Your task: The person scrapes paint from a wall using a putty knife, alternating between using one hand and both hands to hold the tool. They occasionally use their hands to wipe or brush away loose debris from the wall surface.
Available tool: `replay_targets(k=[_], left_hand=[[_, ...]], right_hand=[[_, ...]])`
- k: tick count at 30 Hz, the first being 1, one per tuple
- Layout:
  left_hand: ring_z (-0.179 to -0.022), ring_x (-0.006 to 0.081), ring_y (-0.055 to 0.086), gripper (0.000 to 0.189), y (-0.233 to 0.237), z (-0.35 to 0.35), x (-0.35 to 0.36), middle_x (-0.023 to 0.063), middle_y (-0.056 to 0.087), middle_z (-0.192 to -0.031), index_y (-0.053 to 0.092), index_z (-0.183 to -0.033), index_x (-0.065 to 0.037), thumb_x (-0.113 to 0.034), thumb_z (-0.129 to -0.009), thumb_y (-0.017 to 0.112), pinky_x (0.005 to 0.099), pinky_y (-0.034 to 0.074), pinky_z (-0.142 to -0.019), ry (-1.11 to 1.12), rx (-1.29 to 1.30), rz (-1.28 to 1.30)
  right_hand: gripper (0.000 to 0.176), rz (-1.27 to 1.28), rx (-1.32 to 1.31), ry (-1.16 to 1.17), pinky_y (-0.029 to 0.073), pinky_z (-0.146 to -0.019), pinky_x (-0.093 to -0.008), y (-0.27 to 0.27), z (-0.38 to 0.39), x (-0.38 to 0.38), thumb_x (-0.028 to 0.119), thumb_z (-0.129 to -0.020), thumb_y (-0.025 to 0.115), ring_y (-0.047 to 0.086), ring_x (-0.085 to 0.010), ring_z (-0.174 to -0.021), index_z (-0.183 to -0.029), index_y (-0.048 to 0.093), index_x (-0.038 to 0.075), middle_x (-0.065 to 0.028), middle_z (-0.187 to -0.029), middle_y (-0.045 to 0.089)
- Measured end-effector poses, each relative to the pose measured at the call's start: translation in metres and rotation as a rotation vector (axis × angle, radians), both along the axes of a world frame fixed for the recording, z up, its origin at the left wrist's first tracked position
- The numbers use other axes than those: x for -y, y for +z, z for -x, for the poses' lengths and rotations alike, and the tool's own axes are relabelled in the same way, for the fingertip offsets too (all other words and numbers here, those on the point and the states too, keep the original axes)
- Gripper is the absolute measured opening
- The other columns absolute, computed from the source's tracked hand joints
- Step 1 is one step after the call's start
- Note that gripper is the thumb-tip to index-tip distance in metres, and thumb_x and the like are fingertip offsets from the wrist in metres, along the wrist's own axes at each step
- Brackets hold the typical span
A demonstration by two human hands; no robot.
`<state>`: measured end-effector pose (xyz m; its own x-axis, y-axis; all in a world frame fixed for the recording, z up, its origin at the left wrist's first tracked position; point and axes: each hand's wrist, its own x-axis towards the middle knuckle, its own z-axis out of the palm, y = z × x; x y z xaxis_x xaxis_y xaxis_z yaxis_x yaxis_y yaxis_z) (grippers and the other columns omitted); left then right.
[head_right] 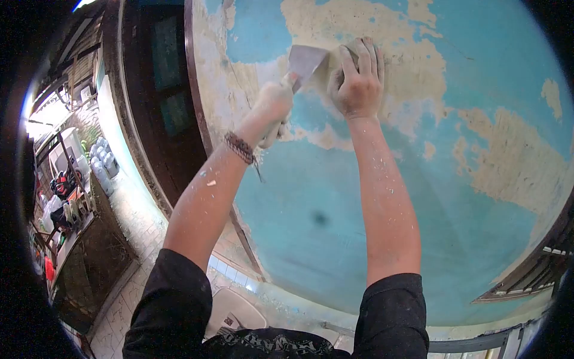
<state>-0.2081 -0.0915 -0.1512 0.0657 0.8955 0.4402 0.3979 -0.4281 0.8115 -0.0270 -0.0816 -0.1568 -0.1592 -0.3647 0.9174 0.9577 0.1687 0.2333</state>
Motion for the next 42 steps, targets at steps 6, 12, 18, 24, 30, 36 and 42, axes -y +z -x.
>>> replay_targets(k=[6,12,18,24,30,36,42], left_hand=[[-0.056,0.0295,0.059,0.063,0.022,-0.002,0.026,0.0197,0.061,-0.073,0.061,-0.097,0.006,-0.052,-0.100,0.038,0.0471,0.046,-0.056,0.022,0.122,0.124],[-0.049,0.0253,0.051,0.057,-0.010,-0.005,-0.001,0.0101,0.052,-0.063,0.057,-0.097,0.001,-0.053,-0.100,0.038,0.0446,0.041,-0.050,-0.021,0.064,0.065],[-0.056,0.0308,0.060,0.064,0.028,-0.001,0.016,0.0204,0.062,-0.070,0.062,-0.091,0.006,-0.053,-0.100,0.038,0.0474,0.047,-0.057,0.039,0.230,0.189],[-0.046,0.0270,0.052,0.059,-0.020,0.014,-0.018,0.0116,0.053,-0.061,0.058,-0.097,0.003,-0.053,-0.100,0.039,0.0454,0.042,-0.049,0.064,-0.027,-0.067],[-0.050,0.0280,0.061,0.061,0.012,0.019,0.024,0.0226,0.063,-0.073,0.060,-0.110,0.008,-0.048,-0.102,0.037,0.0438,0.048,-0.052,0.063,-0.001,0.117],[-0.046,0.0274,0.058,0.061,0.003,0.018,0.015,0.0182,0.060,-0.066,0.062,-0.106,0.005,-0.047,-0.104,0.030,0.0422,0.049,-0.045,0.171,-0.258,-0.062],[-0.046,0.0279,0.058,0.065,0.024,0.037,0.026,0.0185,0.061,-0.068,0.061,-0.110,0.007,-0.049,-0.103,0.029,0.0420,0.049,-0.045,0.128,-0.403,0.006]], right_hand=[[0.036,0.016,-0.005,0.018,0.035,-0.111,-0.0473,0.000,0.000,0.001,0.008,-0.073,0.058,0.049,-0.0331,-0.127,-0.108,0.068,0.008,-0.0127,-0.123,0.057],[0.039,0.022,0.015,0.018,0.035,-0.112,-0.0471,-0.007,-0.005,-0.001,0.007,-0.071,0.058,0.049,-0.0326,-0.127,-0.109,0.068,0.009,-0.0124,-0.126,0.056],[0.039,0.035,0.019,0.016,0.034,-0.112,-0.0469,-0.003,-0.004,0.000,0.008,-0.072,0.057,0.048,-0.0323,-0.129,-0.110,0.068,0.009,-0.0132,-0.127,0.056],[0.038,0.040,0.007,0.011,0.034,-0.112,-0.0472,-0.010,-0.002,0.000,0.008,-0.073,0.058,0.048,-0.0330,-0.128,-0.110,0.068,0.009,-0.0135,-0.127,0.056],[0.038,0.031,0.012,0.002,0.035,-0.111,-0.0472,-0.005,-0.002,0.000,0.008,-0.073,0.058,0.049,-0.0330,-0.128,-0.110,0.068,0.008,-0.0136,-0.126,0.056],[0.039,0.026,0.020,-0.012,0.035,-0.111,-0.0472,-0.007,-0.003,0.002,0.008,-0.074,0.058,0.048,-0.0330,-0.128,-0.111,0.068,0.008,-0.0131,-0.125,0.056],[0.039,0.049,0.002,-0.014,0.034,-0.112,-0.0474,-0.009,-0.001,0.000,0.008,-0.074,0.058,0.047,-0.0327,-0.129,-0.112,0.068,0.009,-0.0126,-0.126,0.056]])
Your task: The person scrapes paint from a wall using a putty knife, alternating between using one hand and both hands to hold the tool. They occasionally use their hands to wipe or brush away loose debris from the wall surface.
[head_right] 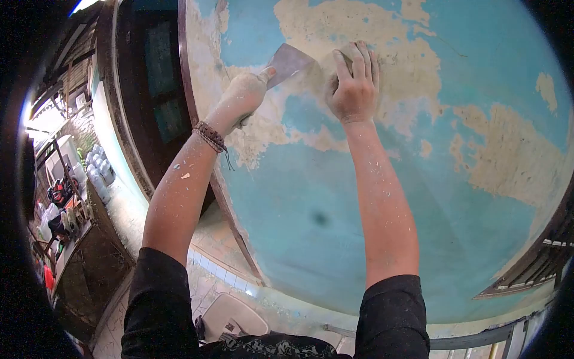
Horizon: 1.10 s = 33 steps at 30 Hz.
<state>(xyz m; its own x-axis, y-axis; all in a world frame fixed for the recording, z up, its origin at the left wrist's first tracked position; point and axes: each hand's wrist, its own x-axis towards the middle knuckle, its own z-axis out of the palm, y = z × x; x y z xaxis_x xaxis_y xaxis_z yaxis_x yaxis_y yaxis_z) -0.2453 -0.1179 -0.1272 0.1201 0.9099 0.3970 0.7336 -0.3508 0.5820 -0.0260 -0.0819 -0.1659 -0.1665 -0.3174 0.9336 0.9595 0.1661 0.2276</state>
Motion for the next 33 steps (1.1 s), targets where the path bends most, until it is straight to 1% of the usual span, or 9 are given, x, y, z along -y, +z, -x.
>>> replay_targets(k=[3,9,12,14,17,21,23,26,33], left_hand=[[-0.044,0.0269,0.057,0.066,-0.006,-0.005,0.000,0.0164,0.059,-0.063,0.061,-0.103,0.008,-0.051,-0.102,0.032,0.0419,0.048,-0.044,-0.005,0.070,-0.078],[-0.043,0.0226,0.055,0.057,0.025,-0.003,-0.002,0.0131,0.056,-0.061,0.060,-0.111,0.002,-0.050,-0.101,0.038,0.0374,0.045,-0.041,-0.010,0.131,-0.012],[-0.044,0.0224,0.055,0.049,0.019,0.002,0.000,0.0144,0.057,-0.066,0.059,-0.125,-0.007,-0.043,-0.103,0.035,0.0388,0.046,-0.042,-0.010,0.111,0.083],[-0.043,0.0226,0.054,0.044,0.007,0.011,-0.009,0.0138,0.058,-0.069,0.054,-0.137,-0.017,-0.033,-0.104,0.030,0.0398,0.048,-0.044,-0.005,-0.125,-0.058],[-0.044,0.0232,0.055,0.046,0.013,0.013,-0.015,0.0139,0.059,-0.072,0.047,-0.144,-0.027,-0.025,-0.104,0.025,0.0394,0.051,-0.047,-0.034,-0.186,-0.112],[-0.045,0.0241,0.057,0.046,0.020,0.022,-0.017,0.0150,0.061,-0.074,0.045,-0.145,-0.026,-0.024,-0.103,0.027,0.0376,0.053,-0.049,-0.039,-0.248,-0.124],[-0.049,0.0250,0.060,0.046,0.020,0.020,-0.016,0.0158,0.063,-0.077,0.044,-0.145,-0.027,-0.021,-0.102,0.029,0.0370,0.055,-0.052,0.005,-0.416,-0.252],[-0.053,0.0257,0.064,0.047,0.029,0.018,-0.006,0.0160,0.065,-0.083,0.042,-0.146,-0.029,-0.018,-0.102,0.031,0.0366,0.056,-0.053,0.059,-0.467,-0.173],[-0.056,0.0270,0.065,0.049,0.033,0.024,-0.003,0.0169,0.066,-0.088,0.042,-0.146,-0.030,-0.014,-0.101,0.032,0.0383,0.057,-0.057,0.041,-0.512,-0.209]], right_hand=[[0.039,-0.009,0.006,-0.007,0.035,-0.111,-0.0476,0.001,-0.001,0.001,0.008,-0.074,0.058,0.048,-0.0326,-0.128,-0.112,0.068,0.010,-0.0125,-0.126,0.056],[0.040,-0.004,-0.014,-0.025,0.035,-0.111,-0.0474,0.001,0.001,0.002,0.008,-0.073,0.058,0.048,-0.0317,-0.128,-0.112,0.068,0.010,-0.0125,-0.126,0.056],[0.040,0.000,-0.001,-0.006,0.035,-0.111,-0.0474,-0.001,-0.001,0.002,0.008,-0.073,0.058,0.048,-0.0319,-0.128,-0.112,0.067,0.010,-0.0129,-0.126,0.056],[0.040,0.009,0.009,-0.009,0.036,-0.111,-0.0475,-0.005,-0.002,0.003,0.008,-0.072,0.058,0.049,-0.0327,-0.127,-0.112,0.067,0.009,-0.0131,-0.126,0.056],[0.041,-0.012,-0.002,0.001,0.036,-0.111,-0.0474,-0.005,0.000,0.002,0.008,-0.073,0.058,0.049,-0.0332,-0.127,-0.112,0.067,0.009,-0.0132,-0.125,0.056],[0.041,0.002,-0.018,-0.022,0.035,-0.111,-0.0470,-0.005,0.003,0.001,0.009,-0.073,0.058,0.048,-0.0329,-0.128,-0.112,0.067,0.010,-0.0132,-0.126,0.056],[0.040,0.012,-0.027,-0.050,0.035,-0.112,-0.0469,-0.005,0.005,0.002,0.009,-0.073,0.058,0.048,-0.0325,-0.128,-0.112,0.067,0.010,-0.0135,-0.126,0.055],[0.039,0.022,-0.034,-0.070,0.036,-0.110,-0.0455,-0.005,0.007,0.006,0.007,-0.077,0.058,0.049,-0.0312,-0.126,-0.114,0.067,0.011,-0.0118,-0.125,0.056],[0.041,0.003,-0.025,-0.101,0.034,-0.111,-0.0471,-0.003,0.009,0.002,0.013,-0.074,0.058,0.048,-0.0328,-0.127,-0.114,0.067,0.012,-0.0142,-0.124,0.055]])
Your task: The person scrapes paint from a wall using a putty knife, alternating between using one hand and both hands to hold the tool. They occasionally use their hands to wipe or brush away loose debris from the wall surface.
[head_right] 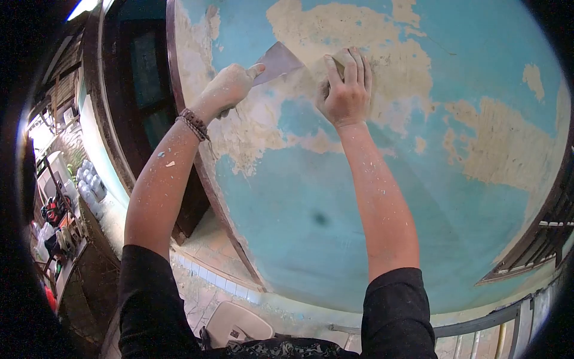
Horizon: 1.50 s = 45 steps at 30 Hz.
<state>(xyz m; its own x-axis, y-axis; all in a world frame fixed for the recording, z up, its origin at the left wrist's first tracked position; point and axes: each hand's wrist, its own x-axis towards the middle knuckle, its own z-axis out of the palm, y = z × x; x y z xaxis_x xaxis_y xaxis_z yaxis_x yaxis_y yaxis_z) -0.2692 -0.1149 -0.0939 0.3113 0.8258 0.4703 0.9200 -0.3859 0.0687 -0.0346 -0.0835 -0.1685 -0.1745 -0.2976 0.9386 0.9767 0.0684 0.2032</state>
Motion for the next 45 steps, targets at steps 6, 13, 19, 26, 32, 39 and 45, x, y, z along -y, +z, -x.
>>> replay_targets(k=[6,13,19,26,32,39,45], left_hand=[[-0.071,0.0311,0.069,0.040,0.005,-0.012,-0.021,0.0181,0.067,-0.094,0.052,-0.137,-0.021,-0.021,-0.102,0.032,0.0428,0.057,-0.067,-0.169,-0.041,-0.231],[-0.109,0.0398,0.060,0.052,-0.107,0.000,-0.061,0.0251,0.061,-0.121,0.060,-0.122,-0.008,-0.044,-0.101,0.029,0.0479,0.045,-0.094,-0.312,0.503,-0.231],[-0.072,0.0324,0.060,0.048,-0.182,0.026,-0.040,0.0202,0.061,-0.090,0.054,-0.113,0.002,-0.042,-0.098,0.045,0.0446,0.046,-0.059,-0.153,0.938,0.469],[-0.058,0.0321,0.063,0.049,-0.172,0.020,-0.053,0.0182,0.063,-0.082,0.042,-0.130,0.001,-0.018,-0.091,0.063,0.0422,0.049,-0.054,-0.525,0.784,-0.511],[-0.082,0.0447,0.064,0.049,-0.127,0.014,-0.027,0.0287,0.064,-0.088,0.043,-0.139,-0.004,-0.012,-0.093,0.054,0.0512,0.050,-0.074,-0.265,0.465,-0.283],[-0.087,0.0438,0.065,0.042,-0.101,-0.006,-0.051,0.0271,0.067,-0.090,0.047,-0.136,-0.004,-0.015,-0.095,0.050,0.0513,0.051,-0.073,-0.369,0.554,-0.518],[-0.092,0.0447,0.064,0.039,-0.085,-0.008,-0.016,0.0286,0.066,-0.097,0.050,-0.131,-0.001,-0.019,-0.097,0.050,0.0524,0.050,-0.078,-0.291,0.477,-0.373]], right_hand=[[0.040,-0.011,0.024,-0.041,0.035,-0.110,-0.0485,0.001,0.007,0.003,0.013,-0.076,0.057,0.048,-0.0334,-0.126,-0.115,0.067,0.012,-0.0148,-0.123,0.054],[0.042,0.074,0.047,-0.039,0.034,-0.111,-0.0492,0.002,0.000,0.010,0.014,-0.079,0.058,0.046,-0.0349,-0.127,-0.120,0.066,0.017,-0.0157,-0.127,0.051],[0.045,0.073,0.049,-0.166,0.030,-0.113,-0.0497,0.028,-0.012,0.010,0.024,-0.085,0.059,0.040,-0.0351,-0.132,-0.129,0.060,0.020,-0.0163,-0.134,0.046],[0.047,0.042,0.055,-0.224,0.029,-0.114,-0.0494,0.026,-0.009,0.003,0.036,-0.088,0.058,0.040,-0.0335,-0.133,-0.133,0.058,0.022,-0.0161,-0.136,0.045],[0.045,-0.003,0.064,-0.240,0.030,-0.113,-0.0485,0.026,-0.010,0.000,0.037,-0.088,0.058,0.043,-0.0332,-0.131,-0.130,0.060,0.023,-0.0152,-0.135,0.048],[0.046,-0.034,0.042,-0.242,0.032,-0.112,-0.0478,0.028,-0.012,-0.006,0.037,-0.085,0.060,0.045,-0.0314,-0.130,-0.129,0.061,0.024,-0.0136,-0.134,0.050],[0.045,-0.042,0.060,-0.185,0.033,-0.111,-0.0482,0.025,-0.015,-0.005,0.035,-0.083,0.061,0.046,-0.0307,-0.128,-0.127,0.062,0.023,-0.0125,-0.133,0.051]])
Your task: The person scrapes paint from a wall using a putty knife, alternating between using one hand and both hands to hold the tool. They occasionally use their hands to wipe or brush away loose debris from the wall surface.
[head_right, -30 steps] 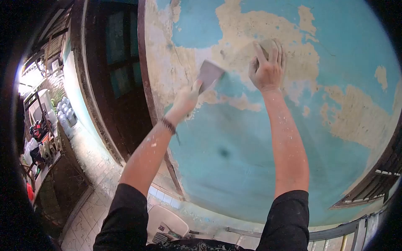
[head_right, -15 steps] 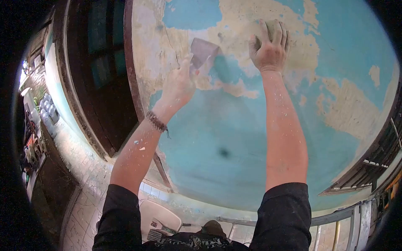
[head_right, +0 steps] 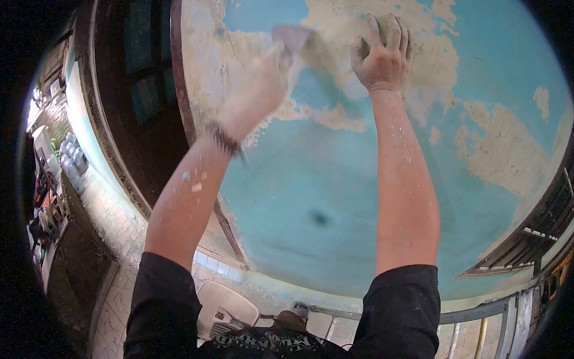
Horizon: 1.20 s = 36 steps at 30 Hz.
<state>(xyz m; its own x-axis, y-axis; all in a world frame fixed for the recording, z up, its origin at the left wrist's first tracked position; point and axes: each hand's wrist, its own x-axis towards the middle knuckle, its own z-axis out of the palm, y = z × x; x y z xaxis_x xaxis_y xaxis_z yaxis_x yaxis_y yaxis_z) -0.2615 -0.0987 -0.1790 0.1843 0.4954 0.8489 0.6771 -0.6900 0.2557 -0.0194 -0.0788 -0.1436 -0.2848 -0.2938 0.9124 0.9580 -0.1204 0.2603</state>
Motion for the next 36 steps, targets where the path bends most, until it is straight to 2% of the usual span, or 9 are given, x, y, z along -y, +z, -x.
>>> replay_targets(k=[6,12,15,21,24,27,31,34,36], left_hand=[[-0.089,0.0444,0.065,0.036,-0.012,-0.002,0.010,0.0298,0.066,-0.092,0.056,-0.122,0.003,-0.022,-0.096,0.053,0.0514,0.051,-0.076,-0.066,0.043,0.052],[-0.083,0.0431,0.066,0.040,-0.030,-0.002,0.007,0.0270,0.066,-0.083,0.056,-0.125,0.002,-0.025,-0.096,0.054,0.0490,0.052,-0.072,-0.018,0.062,-0.047],[-0.082,0.0419,0.067,0.041,-0.027,-0.012,0.011,0.0260,0.066,-0.080,0.055,-0.127,0.001,-0.025,-0.096,0.055,0.0474,0.052,-0.072,-0.042,0.127,0.118],[-0.072,0.0337,0.068,0.046,-0.032,-0.032,-0.001,0.0205,0.068,-0.083,0.050,-0.136,-0.003,-0.021,-0.094,0.056,0.0416,0.052,-0.070,-0.241,0.338,-0.075],[-0.065,0.0246,0.064,0.049,-0.024,-0.025,0.017,0.0153,0.066,-0.082,0.047,-0.141,-0.008,-0.017,-0.093,0.057,0.0386,0.052,-0.062,-0.317,0.317,0.301],[-0.061,0.0185,0.059,0.053,-0.014,-0.023,0.036,0.0118,0.062,-0.079,0.044,-0.143,-0.013,-0.013,-0.092,0.059,0.0351,0.050,-0.054,-0.607,0.590,0.702],[-0.063,0.0171,0.060,0.052,0.001,-0.035,0.019,0.0090,0.061,-0.080,0.040,-0.143,-0.013,-0.009,-0.094,0.057,0.0328,0.049,-0.052,-0.814,0.771,0.693],[-0.064,0.0164,0.061,0.050,-0.002,-0.059,0.002,0.0080,0.061,-0.082,0.040,-0.142,-0.012,-0.007,-0.095,0.055,0.0316,0.050,-0.053,-0.917,0.901,0.567],[-0.065,0.0159,0.061,0.049,-0.007,-0.067,-0.006,0.0076,0.061,-0.083,0.040,-0.142,-0.011,-0.007,-0.095,0.054,0.0310,0.050,-0.054,-0.951,0.955,0.505]], right_hand=[[0.045,0.006,-0.018,-0.013,0.033,-0.111,-0.0482,-0.001,0.003,0.003,0.034,-0.083,0.062,0.046,-0.0307,-0.128,-0.127,0.062,0.022,-0.0126,-0.132,0.051],[0.044,0.010,-0.019,-0.004,0.033,-0.111,-0.0468,-0.001,0.003,0.008,0.030,-0.083,0.062,0.047,-0.0313,-0.127,-0.127,0.062,0.022,-0.0125,-0.132,0.051],[0.044,0.015,-0.020,-0.005,0.034,-0.111,-0.0468,-0.003,0.003,0.008,0.029,-0.084,0.061,0.047,-0.0314,-0.127,-0.127,0.062,0.022,-0.0124,-0.132,0.051],[0.043,0.036,-0.015,0.012,0.034,-0.110,-0.0469,-0.003,0.002,0.011,0.027,-0.083,0.061,0.046,-0.0321,-0.127,-0.125,0.063,0.019,-0.0132,-0.131,0.051],[0.042,0.035,-0.001,0.038,0.033,-0.111,-0.0472,0.001,0.003,0.011,0.027,-0.083,0.061,0.046,-0.0325,-0.127,-0.123,0.063,0.016,-0.0139,-0.131,0.051],[0.042,0.097,0.041,0.081,0.037,-0.107,-0.0475,-0.018,0.006,0.017,0.024,-0.081,0.064,0.047,-0.0330,-0.124,-0.121,0.064,0.011,-0.0163,-0.129,0.052],[0.034,0.414,-0.016,0.623,0.048,-0.085,-0.0421,-0.071,0.038,0.055,0.012,-0.083,0.065,0.060,-0.0331,-0.098,-0.116,0.065,0.003,-0.0175,-0.109,0.060],[0.035,0.653,-0.296,0.956,0.052,-0.070,-0.0345,-0.104,0.082,0.083,0.010,-0.089,0.060,0.064,-0.0241,-0.086,-0.123,0.058,0.001,-0.0136,-0.101,0.063],[0.044,0.880,-0.692,1.420,0.048,-0.054,-0.0276,-0.095,0.118,0.113,0.010,-0.093,0.056,0.060,-0.0136,-0.071,-0.134,0.046,0.001,-0.0086,-0.092,0.061]])
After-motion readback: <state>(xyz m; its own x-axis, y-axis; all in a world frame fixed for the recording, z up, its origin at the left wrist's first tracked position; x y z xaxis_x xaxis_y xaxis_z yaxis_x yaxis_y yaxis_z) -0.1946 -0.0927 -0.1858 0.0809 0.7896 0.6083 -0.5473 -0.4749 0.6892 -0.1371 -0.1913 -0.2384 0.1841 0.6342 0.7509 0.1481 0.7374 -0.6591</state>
